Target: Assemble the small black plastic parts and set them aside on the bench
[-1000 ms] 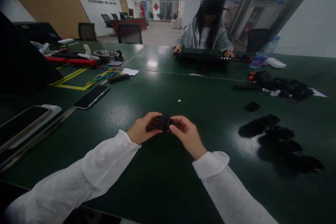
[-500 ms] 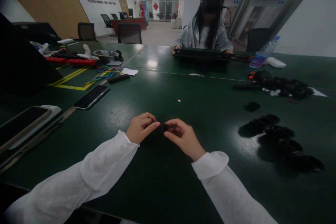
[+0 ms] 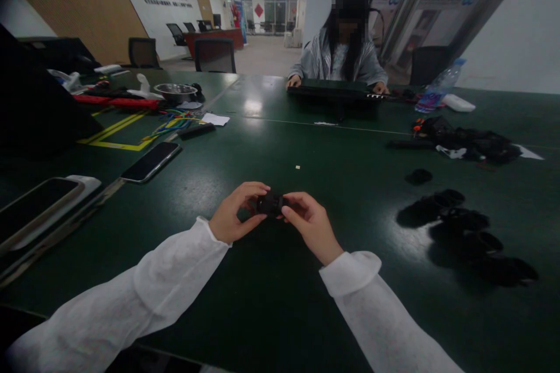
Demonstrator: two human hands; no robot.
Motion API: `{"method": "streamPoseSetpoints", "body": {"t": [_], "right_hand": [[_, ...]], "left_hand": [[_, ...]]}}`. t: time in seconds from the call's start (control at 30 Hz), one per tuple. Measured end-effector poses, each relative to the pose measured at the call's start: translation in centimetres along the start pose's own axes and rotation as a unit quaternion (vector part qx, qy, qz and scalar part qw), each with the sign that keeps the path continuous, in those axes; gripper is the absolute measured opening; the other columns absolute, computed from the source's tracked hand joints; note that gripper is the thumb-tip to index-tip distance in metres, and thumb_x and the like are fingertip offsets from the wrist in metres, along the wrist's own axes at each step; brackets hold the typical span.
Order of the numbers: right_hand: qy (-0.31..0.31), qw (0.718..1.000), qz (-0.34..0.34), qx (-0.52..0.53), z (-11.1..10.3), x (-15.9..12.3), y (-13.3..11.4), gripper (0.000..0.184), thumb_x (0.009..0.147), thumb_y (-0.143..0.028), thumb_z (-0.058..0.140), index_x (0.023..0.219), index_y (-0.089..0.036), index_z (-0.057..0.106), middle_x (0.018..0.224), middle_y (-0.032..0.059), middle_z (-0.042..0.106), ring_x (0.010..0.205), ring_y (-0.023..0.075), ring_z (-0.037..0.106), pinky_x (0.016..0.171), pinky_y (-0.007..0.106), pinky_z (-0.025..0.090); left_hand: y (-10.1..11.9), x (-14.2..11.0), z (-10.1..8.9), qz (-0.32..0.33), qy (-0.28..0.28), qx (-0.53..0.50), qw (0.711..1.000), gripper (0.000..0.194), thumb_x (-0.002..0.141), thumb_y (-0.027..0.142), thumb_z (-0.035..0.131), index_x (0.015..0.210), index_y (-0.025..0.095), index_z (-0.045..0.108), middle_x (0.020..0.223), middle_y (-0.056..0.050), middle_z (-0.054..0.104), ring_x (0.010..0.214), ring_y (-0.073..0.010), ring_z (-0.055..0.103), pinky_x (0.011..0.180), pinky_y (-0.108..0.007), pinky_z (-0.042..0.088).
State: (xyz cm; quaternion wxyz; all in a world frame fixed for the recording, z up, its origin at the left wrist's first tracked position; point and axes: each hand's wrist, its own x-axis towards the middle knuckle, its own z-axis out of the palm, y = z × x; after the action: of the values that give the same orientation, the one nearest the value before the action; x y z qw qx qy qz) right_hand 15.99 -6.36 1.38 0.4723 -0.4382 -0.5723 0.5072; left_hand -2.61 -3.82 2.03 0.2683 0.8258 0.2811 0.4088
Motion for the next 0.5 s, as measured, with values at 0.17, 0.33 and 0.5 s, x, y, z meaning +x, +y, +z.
{"method": "streamPoseSetpoints", "body": {"t": [0.17,0.33,0.5], "right_hand": [[-0.009,0.999,-0.002,-0.037,0.0,-0.3,-0.6,0.022,0.069,-0.025,0.057,0.09,-0.022,0.052,0.092,0.0018,0.053,0.08,0.0134,0.055,0.072,0.031,0.048],[-0.02,0.998,0.002,-0.052,0.4,-0.5,-1.3,0.023,0.067,-0.023,0.059,0.089,-0.023,0.052,0.092,0.0011,0.053,0.083,0.014,0.055,0.075,0.032,0.048],[0.006,0.998,-0.006,-0.059,0.0,-0.4,-0.8,0.022,0.07,-0.024,0.056,0.091,-0.023,0.052,0.095,0.0017,0.053,0.084,0.0143,0.054,0.075,0.033,0.047]], "left_hand": [[-0.1,0.0,0.0,-0.077,-0.006,0.052,0.996,0.04,0.071,0.032,0.056,0.107,0.021,0.042,0.093,-0.005,0.052,0.058,-0.0093,0.053,0.051,-0.022,0.047],[-0.4,-0.1,-0.2,-0.118,-0.02,0.099,0.988,0.028,0.076,0.038,0.047,0.097,0.02,0.047,0.071,0.001,0.054,0.055,-0.0104,0.054,0.053,-0.022,0.044],[-0.3,0.1,-0.4,-0.066,-0.046,0.106,0.991,0.043,0.067,0.033,0.059,0.104,0.02,0.042,0.092,-0.004,0.054,0.066,-0.0125,0.055,0.059,-0.023,0.044]]}}
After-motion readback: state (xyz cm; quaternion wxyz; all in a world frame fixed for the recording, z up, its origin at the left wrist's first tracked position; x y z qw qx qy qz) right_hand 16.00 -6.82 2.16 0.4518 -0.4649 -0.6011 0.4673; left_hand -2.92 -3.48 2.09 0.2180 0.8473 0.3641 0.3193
